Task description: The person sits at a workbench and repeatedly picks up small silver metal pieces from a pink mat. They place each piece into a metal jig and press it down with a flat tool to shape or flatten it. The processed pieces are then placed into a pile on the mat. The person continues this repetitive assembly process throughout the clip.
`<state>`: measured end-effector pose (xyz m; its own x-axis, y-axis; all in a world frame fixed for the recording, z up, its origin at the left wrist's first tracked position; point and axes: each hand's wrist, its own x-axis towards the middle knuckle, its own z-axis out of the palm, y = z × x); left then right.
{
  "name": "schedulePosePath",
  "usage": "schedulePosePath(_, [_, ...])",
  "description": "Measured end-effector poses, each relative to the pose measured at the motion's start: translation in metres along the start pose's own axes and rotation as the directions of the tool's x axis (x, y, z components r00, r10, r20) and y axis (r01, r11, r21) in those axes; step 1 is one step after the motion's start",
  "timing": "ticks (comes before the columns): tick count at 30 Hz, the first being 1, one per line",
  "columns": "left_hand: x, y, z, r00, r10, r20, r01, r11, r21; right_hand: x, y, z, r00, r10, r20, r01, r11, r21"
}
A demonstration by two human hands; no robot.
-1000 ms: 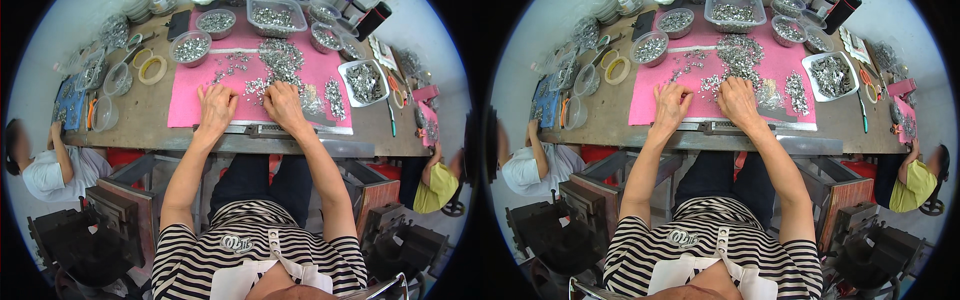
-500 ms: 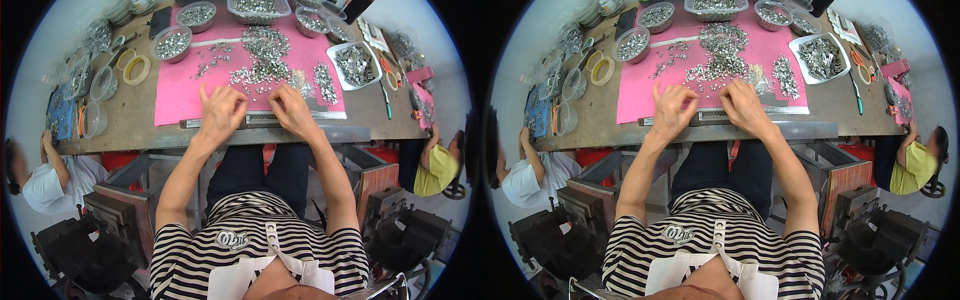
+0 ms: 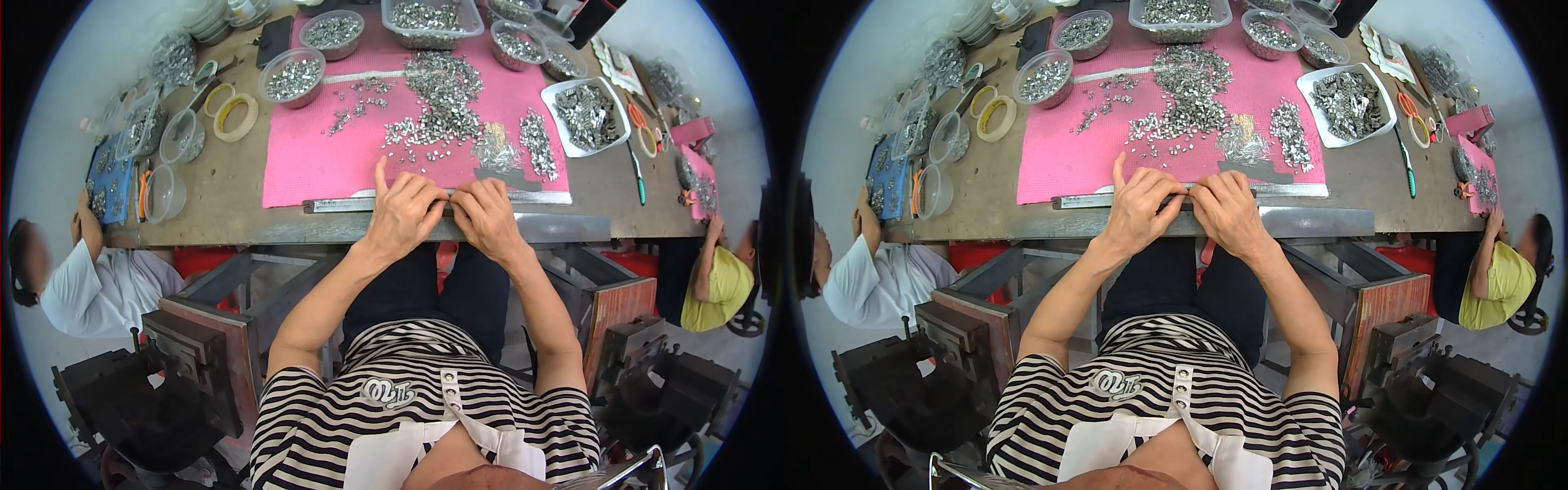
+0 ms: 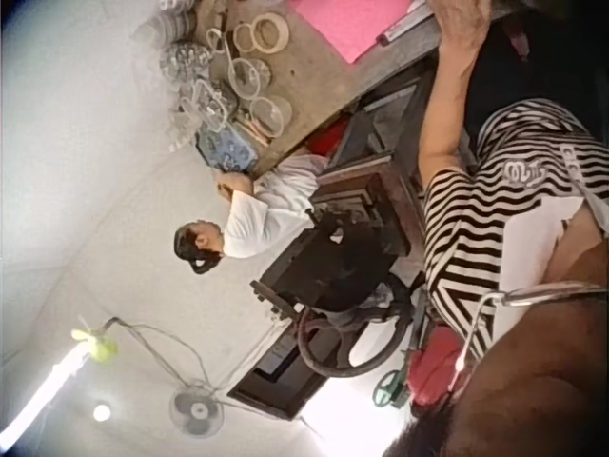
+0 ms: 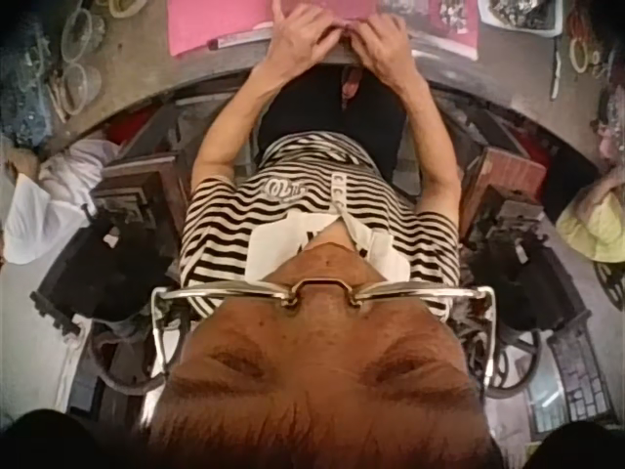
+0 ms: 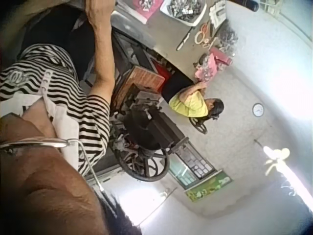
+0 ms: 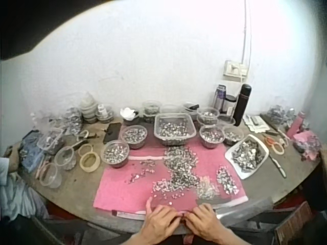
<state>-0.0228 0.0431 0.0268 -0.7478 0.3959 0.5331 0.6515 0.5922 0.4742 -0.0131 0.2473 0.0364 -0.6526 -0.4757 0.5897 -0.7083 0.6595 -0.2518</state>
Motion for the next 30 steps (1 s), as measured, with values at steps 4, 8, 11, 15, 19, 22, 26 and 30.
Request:
schedulePosePath(4, [0.004,-0.021,-0.019,0.987,-0.115,-0.112,0.121,0.992,0.043,0.003,0.005,-0.002,0.999,0.04,-0.014,-0.039,0.996,0.083])
schedulePosePath(8, [0.013,-0.063,-0.037,0.961,-0.221,-0.165,0.25,0.952,0.179,0.03,0.013,0.012,0.996,0.079,-0.029,-0.076,0.992,0.103])
schedulePosePath(11, [0.02,-0.073,-0.035,0.959,-0.233,-0.159,0.266,0.933,0.242,0.055,0.02,0.034,0.992,0.12,-0.024,-0.12,0.992,0.028])
schedulePosePath(15, [0.022,-0.075,-0.03,0.965,-0.196,-0.173,0.241,0.925,0.294,0.075,0.017,0.057,0.989,0.147,0.002,-0.146,0.981,-0.129])
schedulePosePath(19, [0.022,-0.072,-0.03,0.976,-0.163,-0.142,0.2,0.928,0.315,0.083,0.007,0.065,0.99,0.139,0.036,-0.126,0.959,-0.254])
schedulePosePath(22, [0.023,-0.075,-0.029,0.981,-0.155,-0.115,0.184,0.933,0.309,0.086,0.002,0.07,0.988,0.145,0.052,-0.126,0.954,-0.273])
schedulePosePath(26, [0.025,-0.079,-0.031,0.983,-0.167,-0.079,0.183,0.937,0.296,0.085,0.006,0.074,0.989,0.145,0.013,-0.139,0.968,-0.21])
schedulePosePath(30, [0.025,-0.061,-0.034,0.987,-0.142,-0.073,0.153,0.971,0.183,0.074,0.019,0.048,0.973,0.231,-0.002,-0.231,0.972,0.044])
